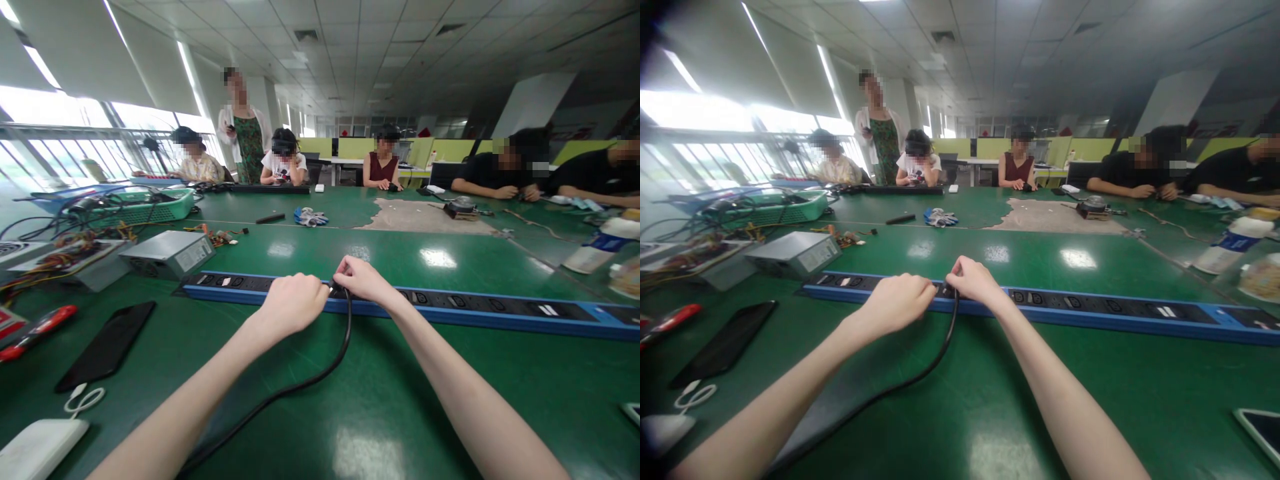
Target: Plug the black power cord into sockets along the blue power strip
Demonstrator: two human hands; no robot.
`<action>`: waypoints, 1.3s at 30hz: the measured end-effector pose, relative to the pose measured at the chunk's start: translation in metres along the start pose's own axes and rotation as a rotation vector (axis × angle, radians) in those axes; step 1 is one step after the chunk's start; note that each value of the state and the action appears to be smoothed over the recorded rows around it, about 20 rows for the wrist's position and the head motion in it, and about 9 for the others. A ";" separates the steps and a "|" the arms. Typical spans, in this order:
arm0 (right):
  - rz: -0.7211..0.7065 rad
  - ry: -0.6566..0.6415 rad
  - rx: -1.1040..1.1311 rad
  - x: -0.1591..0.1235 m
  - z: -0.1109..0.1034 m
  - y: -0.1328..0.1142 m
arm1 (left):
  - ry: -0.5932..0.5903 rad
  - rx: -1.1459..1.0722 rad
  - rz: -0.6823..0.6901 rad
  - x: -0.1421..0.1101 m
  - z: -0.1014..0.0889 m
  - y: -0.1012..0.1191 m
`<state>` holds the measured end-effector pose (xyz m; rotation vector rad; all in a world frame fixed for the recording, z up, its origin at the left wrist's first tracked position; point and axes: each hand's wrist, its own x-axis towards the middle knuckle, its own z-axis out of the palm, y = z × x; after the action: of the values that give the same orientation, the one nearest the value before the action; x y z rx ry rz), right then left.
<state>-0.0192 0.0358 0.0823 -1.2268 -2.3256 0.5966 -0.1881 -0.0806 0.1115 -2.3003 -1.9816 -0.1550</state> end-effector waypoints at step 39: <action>0.009 0.017 -0.476 -0.019 0.027 -0.043 | 0.420 -0.065 -0.078 0.033 0.106 -0.042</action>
<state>-0.0526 -0.0069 0.0810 -1.4316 -2.5323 0.0256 -0.2238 -0.0273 0.0117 -2.0125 -1.8666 -0.6574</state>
